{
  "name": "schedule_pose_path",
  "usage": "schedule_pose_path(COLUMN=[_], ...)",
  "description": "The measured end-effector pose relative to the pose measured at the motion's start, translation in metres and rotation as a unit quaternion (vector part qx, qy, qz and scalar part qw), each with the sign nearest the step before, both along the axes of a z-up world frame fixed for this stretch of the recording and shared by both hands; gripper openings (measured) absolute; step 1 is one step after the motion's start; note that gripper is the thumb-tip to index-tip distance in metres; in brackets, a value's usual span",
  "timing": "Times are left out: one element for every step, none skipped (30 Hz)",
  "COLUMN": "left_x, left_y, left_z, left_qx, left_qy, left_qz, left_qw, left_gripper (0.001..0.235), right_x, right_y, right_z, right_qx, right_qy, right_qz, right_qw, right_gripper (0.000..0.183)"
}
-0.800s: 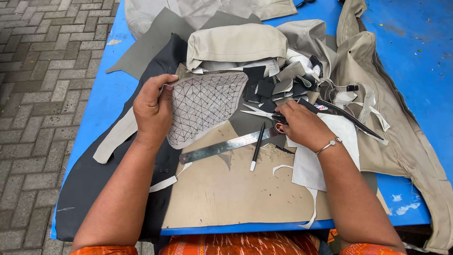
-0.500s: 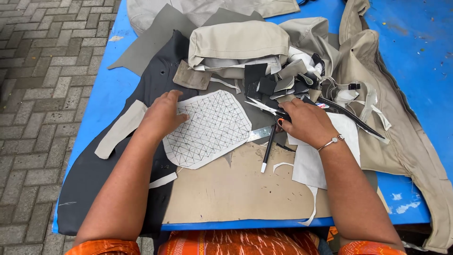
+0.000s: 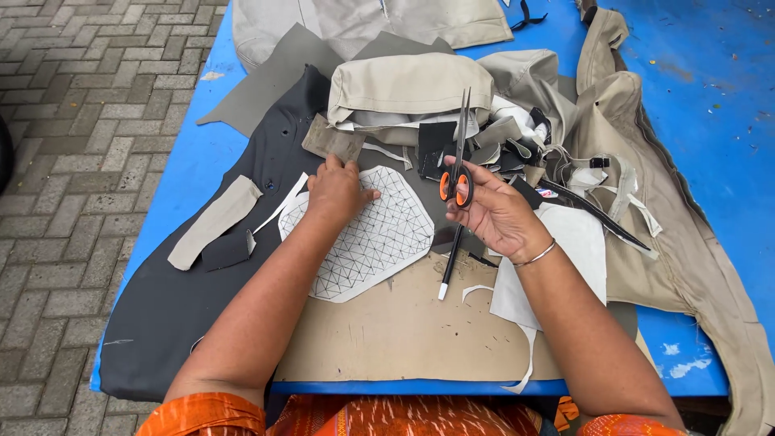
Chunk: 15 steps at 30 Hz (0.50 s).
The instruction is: Marking a pattern on fabric with a pen and ruler and then cutting it out with scissors
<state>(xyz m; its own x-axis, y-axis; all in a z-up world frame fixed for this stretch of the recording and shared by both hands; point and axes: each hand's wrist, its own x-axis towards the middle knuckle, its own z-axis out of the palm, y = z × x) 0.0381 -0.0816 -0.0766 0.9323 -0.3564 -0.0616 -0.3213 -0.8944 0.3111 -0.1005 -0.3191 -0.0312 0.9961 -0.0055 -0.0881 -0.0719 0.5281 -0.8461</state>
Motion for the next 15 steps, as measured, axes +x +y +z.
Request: schedule_pose_path(left_x=[0.002,0.004,0.006,0.008,0.009,0.010,0.010,0.009,0.010,0.004,-0.003,-0.009,-0.005,0.000,0.003], left_y=[0.002,0.005,0.007,0.011,0.015,0.020,0.025,0.031,0.036,0.039,0.043,0.046,0.051,0.056,0.061], left_z=[-0.005,-0.011,-0.017,-0.018,-0.019,-0.020,-0.016,-0.011,-0.006,0.004,0.015,0.025,0.024,0.023,0.021], left_qx=[-0.001,-0.011,-0.022,-0.023,-0.070,-0.117,-0.118,-0.187,-0.254,-0.256,-0.326,-0.393,-0.395,-0.419,-0.442], left_qy=[0.001,-0.020,-0.041,-0.040,-0.035,-0.030,-0.033,0.016,0.064,0.060,0.099,0.137,0.134,0.133,0.134], left_qz=[0.002,-0.017,-0.036,-0.034,-0.047,-0.060,-0.060,-0.062,-0.065,-0.067,-0.074,-0.082,-0.081,-0.081,-0.082], left_qw=[1.000,1.000,0.998,0.998,0.996,0.991,0.991,0.980,0.963,0.963,0.937,0.906,0.905,0.894,0.883], left_gripper=[0.068,0.058,0.048,0.048,0.039,0.031,0.031,0.030,0.030,0.030,0.030,0.031,0.031,0.028,0.024], right_x=[0.000,0.000,0.000,0.000,-0.001,-0.001,-0.004,-0.006,-0.008,-0.012,-0.016,-0.021,-0.019,-0.016,-0.016], right_y=[0.003,0.007,0.010,0.013,0.017,0.020,0.021,0.021,0.021,0.019,0.016,0.013,0.005,-0.003,-0.010], right_z=[0.000,-0.001,-0.002,0.001,0.004,0.008,0.008,0.008,0.009,0.007,0.005,0.002,-0.006,-0.014,-0.024], right_qx=[-0.001,-0.013,-0.026,-0.027,-0.060,-0.094,-0.095,-0.138,-0.182,-0.184,-0.217,-0.250,-0.252,-0.277,-0.301], right_qy=[0.001,0.004,0.006,0.007,0.011,0.014,0.011,0.013,0.012,0.008,-0.010,-0.029,-0.031,-0.049,-0.065], right_qz=[0.002,-0.003,-0.009,-0.007,-0.002,0.002,0.001,-0.001,-0.005,-0.007,-0.013,-0.019,-0.018,-0.013,-0.010], right_qw=[1.000,1.000,1.000,1.000,0.998,0.996,0.995,0.990,0.983,0.983,0.976,0.968,0.967,0.959,0.951], right_gripper=[0.052,0.049,0.047,0.047,0.045,0.043,0.043,0.043,0.043,0.043,0.043,0.042,0.042,0.042,0.043])
